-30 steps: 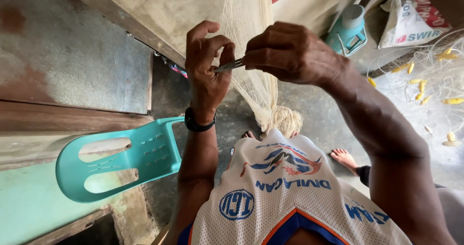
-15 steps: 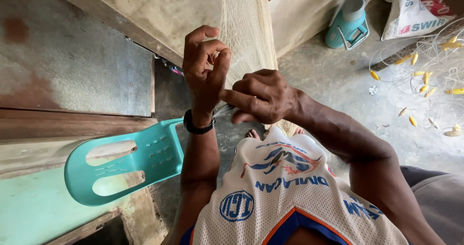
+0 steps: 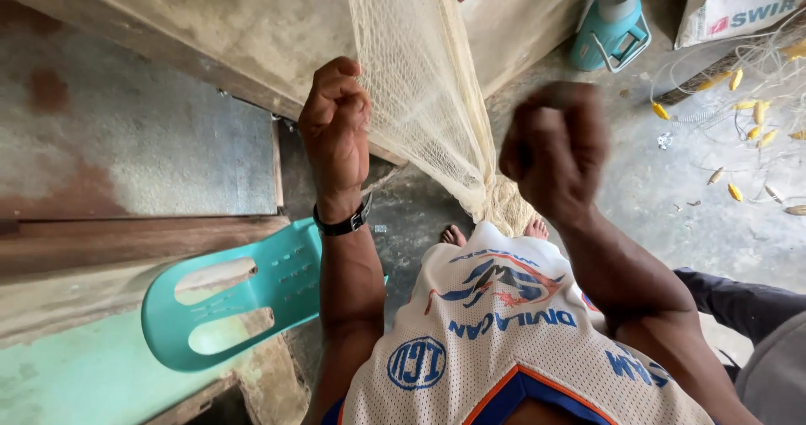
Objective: A person uses a netting needle to weave and repair the mesh of a large fishing net.
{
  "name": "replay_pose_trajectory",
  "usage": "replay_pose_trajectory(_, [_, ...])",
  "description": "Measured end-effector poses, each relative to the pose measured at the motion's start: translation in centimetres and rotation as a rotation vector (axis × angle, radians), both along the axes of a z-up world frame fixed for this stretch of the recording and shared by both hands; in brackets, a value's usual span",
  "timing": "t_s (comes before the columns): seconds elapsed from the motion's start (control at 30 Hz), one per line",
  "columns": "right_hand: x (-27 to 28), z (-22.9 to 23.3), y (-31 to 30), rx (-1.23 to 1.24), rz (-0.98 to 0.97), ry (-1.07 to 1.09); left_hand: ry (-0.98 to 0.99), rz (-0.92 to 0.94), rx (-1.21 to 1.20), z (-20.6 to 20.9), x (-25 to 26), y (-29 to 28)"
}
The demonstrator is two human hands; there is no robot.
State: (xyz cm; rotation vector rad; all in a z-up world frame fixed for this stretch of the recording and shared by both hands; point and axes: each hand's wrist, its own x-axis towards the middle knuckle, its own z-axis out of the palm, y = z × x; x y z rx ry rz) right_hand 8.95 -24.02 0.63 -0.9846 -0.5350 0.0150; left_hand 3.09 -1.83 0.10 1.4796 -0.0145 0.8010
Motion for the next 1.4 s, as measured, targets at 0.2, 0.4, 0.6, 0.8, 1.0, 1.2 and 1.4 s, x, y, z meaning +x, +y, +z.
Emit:
replay_pose_trajectory(0.2, [-0.1,-3.3,0.6,-0.545,0.43,-0.151,0.009,-0.06,-0.058,-1.7,0.4,2.5])
replay_pose_trajectory(0.4, [-3.7,-2.2,1.0,-0.329,0.446,-0.57,0.023,-0.167,-0.092,-0.6,-0.3,2.9])
replay_pose_trajectory(0.6, [-5.7,-3.8,2.2,-0.38,0.328,-0.865,-0.012,-0.298,-0.133,-0.9,-0.8,3.1])
replay_pose_trajectory(0.8, [-6.8,-1.5,2.0,-0.335,0.375,-0.955,-0.01,-0.33,-0.038,-1.6,-1.5,3.7])
replay_pose_trajectory(1.0, [-7.7,-0.5,2.7,-0.294,0.363,-0.979,0.013,-0.286,0.08,-2.1,-2.7,3.9])
replay_pose_trajectory(1.2, [-8.3,0.4,2.8,-0.282,0.376,-0.978,-0.03,-0.144,0.107,-2.3,-3.5,3.0])
replay_pose_trajectory(1.4, [-8.8,-0.1,3.0,-0.305,0.35,-1.001,-0.064,-0.072,0.211,-2.1,-3.5,2.6])
